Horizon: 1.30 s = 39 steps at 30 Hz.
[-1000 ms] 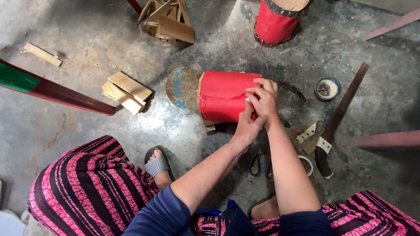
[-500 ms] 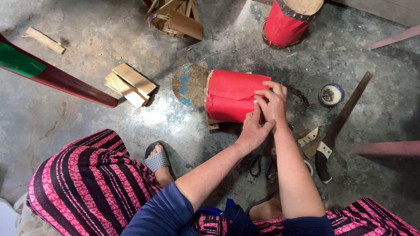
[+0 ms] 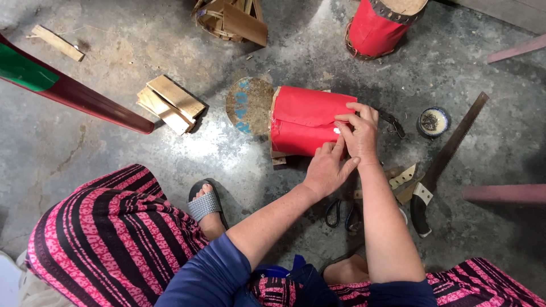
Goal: Wrapping a wooden drum with red paper and securing it with tape and scissors
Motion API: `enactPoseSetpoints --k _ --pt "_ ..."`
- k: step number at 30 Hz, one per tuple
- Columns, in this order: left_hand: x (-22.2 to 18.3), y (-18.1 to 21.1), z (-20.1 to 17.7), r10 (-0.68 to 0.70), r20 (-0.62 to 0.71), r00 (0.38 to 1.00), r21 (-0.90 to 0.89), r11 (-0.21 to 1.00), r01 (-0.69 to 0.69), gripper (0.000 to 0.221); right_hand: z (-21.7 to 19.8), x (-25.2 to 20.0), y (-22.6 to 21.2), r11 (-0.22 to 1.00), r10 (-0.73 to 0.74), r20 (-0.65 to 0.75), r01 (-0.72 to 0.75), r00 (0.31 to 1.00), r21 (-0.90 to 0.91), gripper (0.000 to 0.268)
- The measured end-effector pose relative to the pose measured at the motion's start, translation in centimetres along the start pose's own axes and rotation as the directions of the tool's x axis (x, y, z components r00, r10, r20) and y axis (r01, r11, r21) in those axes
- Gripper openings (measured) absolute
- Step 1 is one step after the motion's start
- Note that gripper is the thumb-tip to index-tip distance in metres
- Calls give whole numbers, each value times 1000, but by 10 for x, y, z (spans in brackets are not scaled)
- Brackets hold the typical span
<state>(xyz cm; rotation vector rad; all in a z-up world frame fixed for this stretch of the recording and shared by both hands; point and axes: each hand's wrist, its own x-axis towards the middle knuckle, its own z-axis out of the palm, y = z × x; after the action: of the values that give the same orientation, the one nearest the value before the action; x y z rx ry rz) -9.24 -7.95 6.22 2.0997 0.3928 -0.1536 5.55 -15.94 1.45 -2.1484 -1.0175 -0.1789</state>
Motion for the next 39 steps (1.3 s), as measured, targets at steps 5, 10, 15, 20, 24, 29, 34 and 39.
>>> enactPoseSetpoints --k 5,10,15,20,24,29,34,39 --pt "2 -18 6 73 -75 995 136 989 -62 85 1 0 0 1000 -10 -4 10 1000 -14 18" --pt "1 -27 10 133 -167 977 192 976 -100 85 1 1 -2 999 -25 -12 24 1000 -30 19" --pt "12 -45 17 183 -169 969 411 906 -100 83 0 3 -4 999 -24 -13 24 1000 -40 19" --pt "26 -63 11 394 -309 866 513 835 -197 62 -1 5 -4 1000 1 0 -1 1000 -25 19" --pt "29 -52 -22 462 -411 786 522 826 -212 67 -3 6 -7 1000 17 18 -16 1000 -19 21" --pt "50 -81 -22 395 -331 857 507 840 -192 59 -11 10 -11 999 33 58 -32 998 -5 20" --pt "58 -91 -20 436 -318 842 492 835 -247 55 -14 11 -7 997 69 113 -70 991 6 24" --pt "60 -90 -17 406 -304 862 489 843 -224 59 -15 14 -6 995 89 129 -94 988 29 26"
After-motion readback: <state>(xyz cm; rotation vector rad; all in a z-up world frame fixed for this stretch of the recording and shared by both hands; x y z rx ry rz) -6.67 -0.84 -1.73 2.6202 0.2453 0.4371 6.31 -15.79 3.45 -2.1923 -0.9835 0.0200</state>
